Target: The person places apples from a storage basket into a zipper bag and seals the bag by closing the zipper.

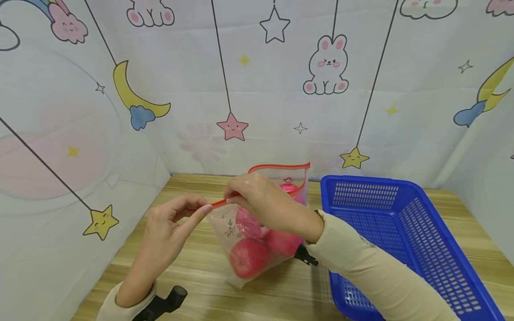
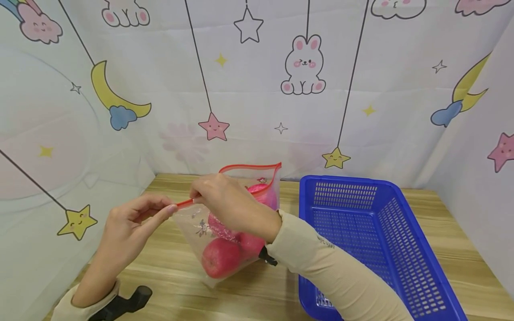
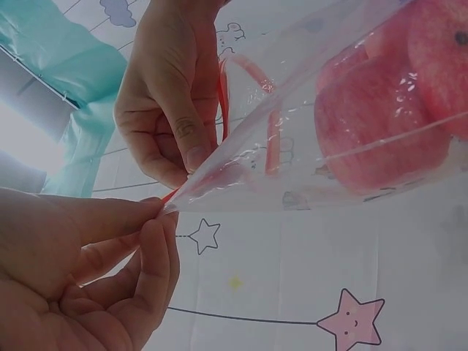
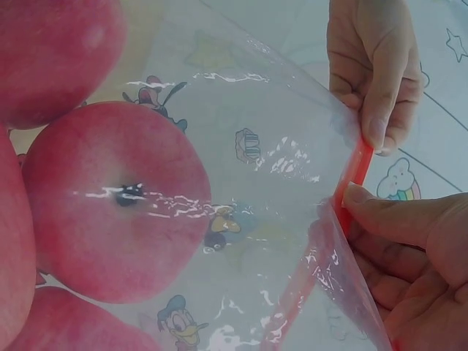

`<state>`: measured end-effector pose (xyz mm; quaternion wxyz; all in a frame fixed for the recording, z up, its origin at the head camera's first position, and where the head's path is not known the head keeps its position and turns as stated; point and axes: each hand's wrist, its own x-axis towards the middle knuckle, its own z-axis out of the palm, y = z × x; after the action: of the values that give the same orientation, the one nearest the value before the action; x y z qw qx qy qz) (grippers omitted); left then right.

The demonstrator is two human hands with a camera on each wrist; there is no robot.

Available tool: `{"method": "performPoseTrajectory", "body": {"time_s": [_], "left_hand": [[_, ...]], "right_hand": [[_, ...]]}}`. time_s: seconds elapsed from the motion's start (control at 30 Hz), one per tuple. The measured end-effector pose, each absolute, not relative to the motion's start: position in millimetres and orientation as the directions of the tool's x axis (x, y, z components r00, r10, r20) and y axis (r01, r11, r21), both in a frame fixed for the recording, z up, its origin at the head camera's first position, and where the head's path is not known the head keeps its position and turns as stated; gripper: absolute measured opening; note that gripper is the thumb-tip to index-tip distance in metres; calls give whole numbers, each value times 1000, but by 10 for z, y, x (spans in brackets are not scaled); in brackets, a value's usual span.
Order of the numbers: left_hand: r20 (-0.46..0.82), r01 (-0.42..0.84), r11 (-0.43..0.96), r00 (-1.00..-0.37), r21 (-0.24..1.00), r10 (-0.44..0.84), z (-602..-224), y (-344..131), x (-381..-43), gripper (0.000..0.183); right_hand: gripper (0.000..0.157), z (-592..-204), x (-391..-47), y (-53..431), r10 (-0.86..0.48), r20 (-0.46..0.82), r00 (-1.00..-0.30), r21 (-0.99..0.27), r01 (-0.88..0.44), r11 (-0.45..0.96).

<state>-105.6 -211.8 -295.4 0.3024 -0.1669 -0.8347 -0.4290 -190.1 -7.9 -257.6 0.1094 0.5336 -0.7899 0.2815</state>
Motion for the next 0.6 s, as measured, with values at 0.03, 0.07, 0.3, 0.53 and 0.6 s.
{"method": "performPoseTrajectory", "body": {"time_s": [0.03, 0.07, 0.3, 0.53, 0.6], "left_hand": [[649, 539, 576, -760, 614, 20, -2954, -2118, -1057, 11], [651, 541, 576, -759, 613, 21, -2955, -2119, -1058, 11], [656, 552, 569, -754, 609, 29, -2958, -2125, -1061, 8], [660, 556, 567, -751, 607, 29, -2966, -2129, -1056, 9], [661, 557, 566, -750, 608, 29, -2969, -2129, -1051, 9]], "right_hand": [[6, -2576, -1903, -78, -782, 471, -409, -329, -903, 275], [6, -2575, -1903, -77, -782, 467, -413, -330, -902, 279], [6, -2560, -1900, -62, -786, 442, -432, -342, -891, 298], [6, -2569, -1909, -54, -786, 443, -431, -348, -891, 292], [6, -2575, -1910, -53, -786, 447, -427, -346, -893, 289]]}}
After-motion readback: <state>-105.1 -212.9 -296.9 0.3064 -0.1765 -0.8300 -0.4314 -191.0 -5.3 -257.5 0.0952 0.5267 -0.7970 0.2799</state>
